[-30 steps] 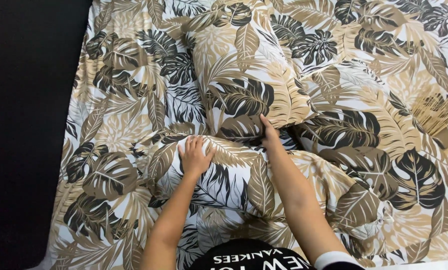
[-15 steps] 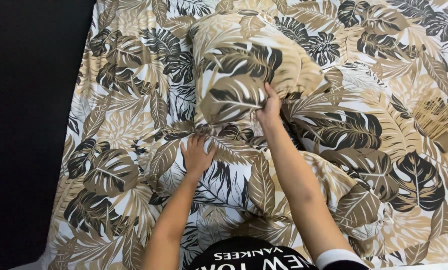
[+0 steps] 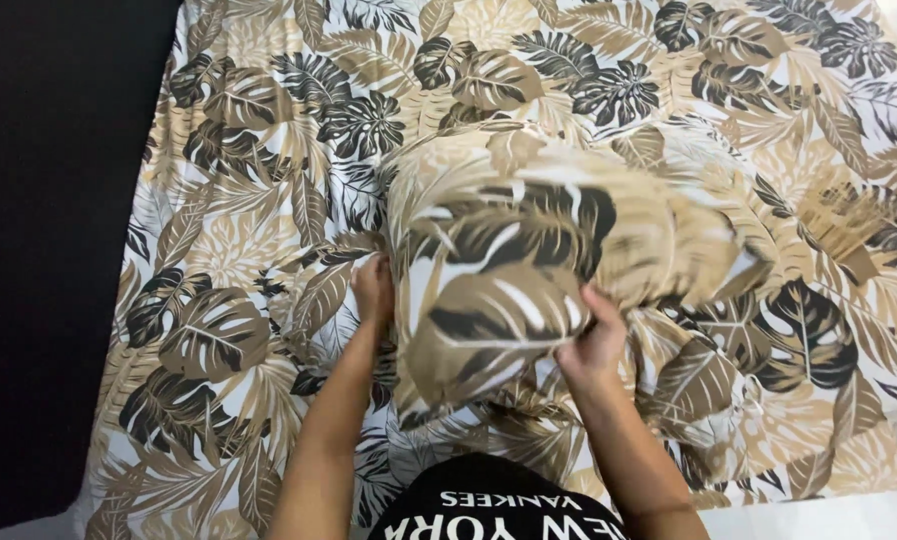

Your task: Putting a patterned pillowcase onto a long bolster pillow and tying the drawstring ends.

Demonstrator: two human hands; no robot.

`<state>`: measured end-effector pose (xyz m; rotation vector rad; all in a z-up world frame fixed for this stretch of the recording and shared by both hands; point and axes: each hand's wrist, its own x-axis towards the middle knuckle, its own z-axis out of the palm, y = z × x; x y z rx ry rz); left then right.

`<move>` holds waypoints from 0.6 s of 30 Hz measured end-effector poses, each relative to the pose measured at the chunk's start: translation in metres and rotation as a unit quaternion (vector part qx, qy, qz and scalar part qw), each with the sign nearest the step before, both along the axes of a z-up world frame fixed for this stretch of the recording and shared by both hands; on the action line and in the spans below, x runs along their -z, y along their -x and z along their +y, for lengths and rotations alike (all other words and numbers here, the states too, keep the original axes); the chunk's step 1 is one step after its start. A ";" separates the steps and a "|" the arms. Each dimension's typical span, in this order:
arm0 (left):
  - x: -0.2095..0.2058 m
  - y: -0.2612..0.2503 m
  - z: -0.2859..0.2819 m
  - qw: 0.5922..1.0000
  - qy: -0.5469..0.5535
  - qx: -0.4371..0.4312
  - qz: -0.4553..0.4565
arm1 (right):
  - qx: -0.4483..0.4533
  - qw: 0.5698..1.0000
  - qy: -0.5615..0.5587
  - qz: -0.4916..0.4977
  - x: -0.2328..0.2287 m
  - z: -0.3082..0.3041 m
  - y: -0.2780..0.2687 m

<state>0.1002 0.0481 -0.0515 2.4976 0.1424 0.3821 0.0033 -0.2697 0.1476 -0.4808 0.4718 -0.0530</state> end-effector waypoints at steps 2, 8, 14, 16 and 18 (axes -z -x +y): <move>-0.004 -0.011 0.006 0.936 0.285 -0.188 0.088 | -0.022 0.999 0.019 0.031 0.076 -0.020 0.024; -0.082 -0.022 -0.007 0.935 0.332 -0.093 0.080 | -0.031 0.997 0.056 0.046 0.130 -0.036 0.078; -0.181 0.042 -0.122 0.947 0.077 0.229 -0.214 | -0.027 0.995 0.086 0.039 0.140 -0.028 0.077; -0.252 0.088 -0.150 0.955 0.011 0.293 -0.033 | -0.021 0.994 0.100 0.031 0.148 -0.031 0.074; -0.277 0.126 -0.177 0.924 -0.053 0.343 0.159 | -0.018 0.992 0.116 0.035 0.150 -0.028 0.088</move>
